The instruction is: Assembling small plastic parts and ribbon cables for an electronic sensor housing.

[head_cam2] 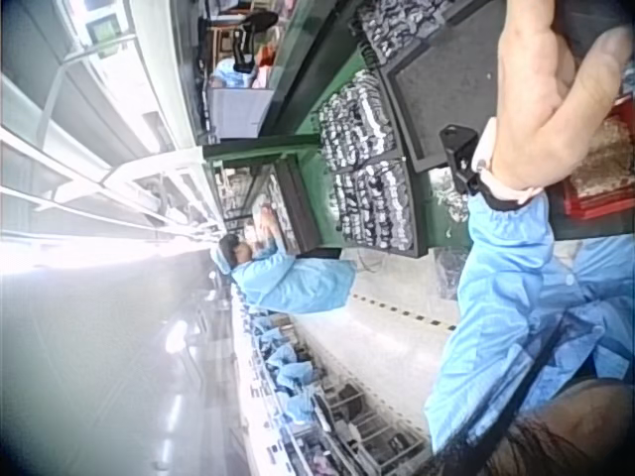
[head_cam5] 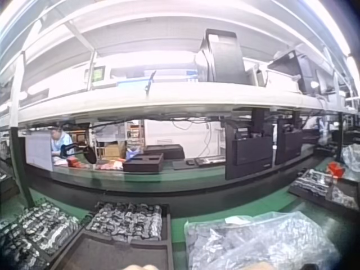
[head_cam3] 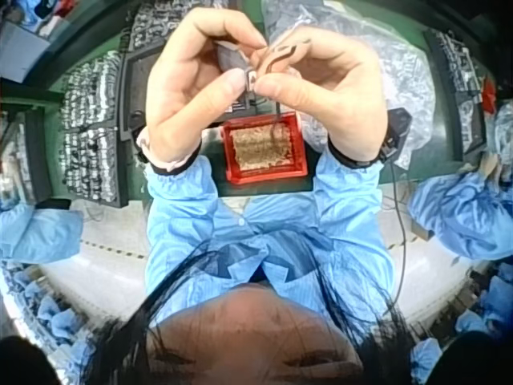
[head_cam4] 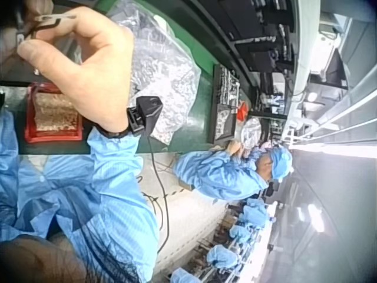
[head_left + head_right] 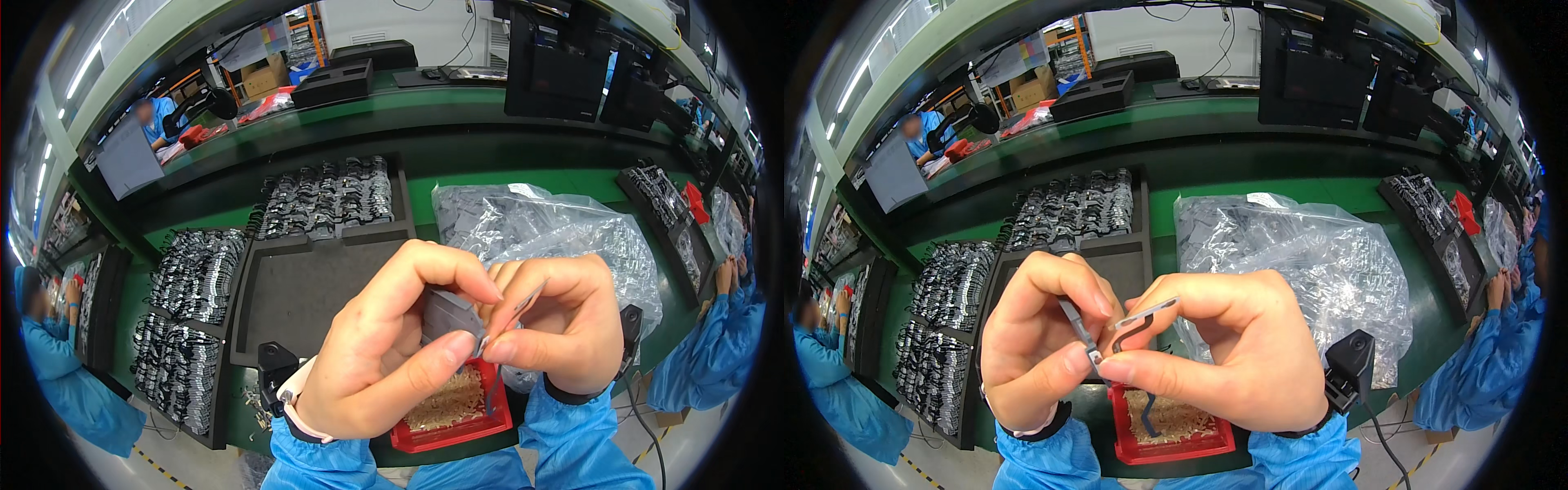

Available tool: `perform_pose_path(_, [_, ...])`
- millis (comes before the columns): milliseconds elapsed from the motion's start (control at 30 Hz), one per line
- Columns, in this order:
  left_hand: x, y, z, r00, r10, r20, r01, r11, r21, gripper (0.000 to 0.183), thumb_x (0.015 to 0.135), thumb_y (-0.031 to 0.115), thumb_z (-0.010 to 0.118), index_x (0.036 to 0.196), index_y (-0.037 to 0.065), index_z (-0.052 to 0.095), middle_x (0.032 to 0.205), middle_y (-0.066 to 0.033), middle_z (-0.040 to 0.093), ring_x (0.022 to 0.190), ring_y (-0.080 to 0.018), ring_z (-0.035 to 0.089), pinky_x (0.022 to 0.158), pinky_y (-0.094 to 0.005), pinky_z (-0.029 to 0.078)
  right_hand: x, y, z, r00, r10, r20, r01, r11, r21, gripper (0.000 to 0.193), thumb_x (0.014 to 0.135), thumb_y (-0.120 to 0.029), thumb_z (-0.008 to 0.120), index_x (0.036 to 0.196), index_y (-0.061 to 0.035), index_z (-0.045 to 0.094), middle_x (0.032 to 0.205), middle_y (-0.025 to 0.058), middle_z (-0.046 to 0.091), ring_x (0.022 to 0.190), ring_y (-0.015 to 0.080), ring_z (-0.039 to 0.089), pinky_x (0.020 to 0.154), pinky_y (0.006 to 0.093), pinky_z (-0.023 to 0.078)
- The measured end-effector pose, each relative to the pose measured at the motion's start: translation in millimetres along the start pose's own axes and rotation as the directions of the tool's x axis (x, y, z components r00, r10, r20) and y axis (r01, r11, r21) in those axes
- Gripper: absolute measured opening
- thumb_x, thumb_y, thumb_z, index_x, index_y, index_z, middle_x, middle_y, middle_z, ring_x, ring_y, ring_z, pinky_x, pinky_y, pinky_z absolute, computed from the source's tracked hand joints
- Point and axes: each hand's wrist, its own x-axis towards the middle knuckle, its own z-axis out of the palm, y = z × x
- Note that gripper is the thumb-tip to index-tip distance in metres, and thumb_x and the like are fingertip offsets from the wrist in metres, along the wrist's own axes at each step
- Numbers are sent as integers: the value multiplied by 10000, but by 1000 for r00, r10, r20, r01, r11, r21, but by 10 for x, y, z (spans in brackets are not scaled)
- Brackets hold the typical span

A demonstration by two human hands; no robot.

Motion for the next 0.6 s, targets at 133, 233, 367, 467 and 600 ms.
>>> perform_pose_path(133, [-5,19,18,1000,-23,-19,23,1000,-10,289,715,111,561,938,-35,451,775,-87,453,705,-128,449,623,-235,355,-2,-5,5,1000,-5,-8,5,1000,-17,112,685,57,672,782,44,617,791,108,627,759,139,598,701,240,461])
perform_pose_path(233, [-5,17,18,1000,-26,-14,26,1000,2,286,713,112,561,934,-35,454,782,-91,459,706,-129,446,631,-238,354,-5,-10,7,1000,-1,-17,1,1000,-27,113,685,55,673,782,44,617,788,105,627,756,132,596,696,236,461])
perform_pose_path(367, [-16,20,-18,1000,-22,0,22,999,48,275,719,108,556,932,-34,452,784,-94,465,707,-129,444,643,-237,350,6,5,8,1000,-5,-4,4,998,-68,113,687,49,676,782,46,614,784,102,628,756,121,593,686,230,459])
perform_pose_path(467, [5,-15,-70,990,46,132,-57,995,87,270,736,112,559,935,-33,447,776,-90,465,707,-126,439,642,-233,343,-1,8,-6,1000,0,-12,-1,999,-45,114,688,44,678,780,45,612,779,98,628,752,115,591,677,226,455])
perform_pose_path(600, [6,-15,-58,991,50,127,-65,990,123,271,750,123,567,935,-30,442,773,-86,465,707,-122,431,633,-231,338,-6,-9,-1,999,31,-12,-31,999,-39,116,685,42,680,779,43,612,773,95,629,746,116,591,674,226,452])
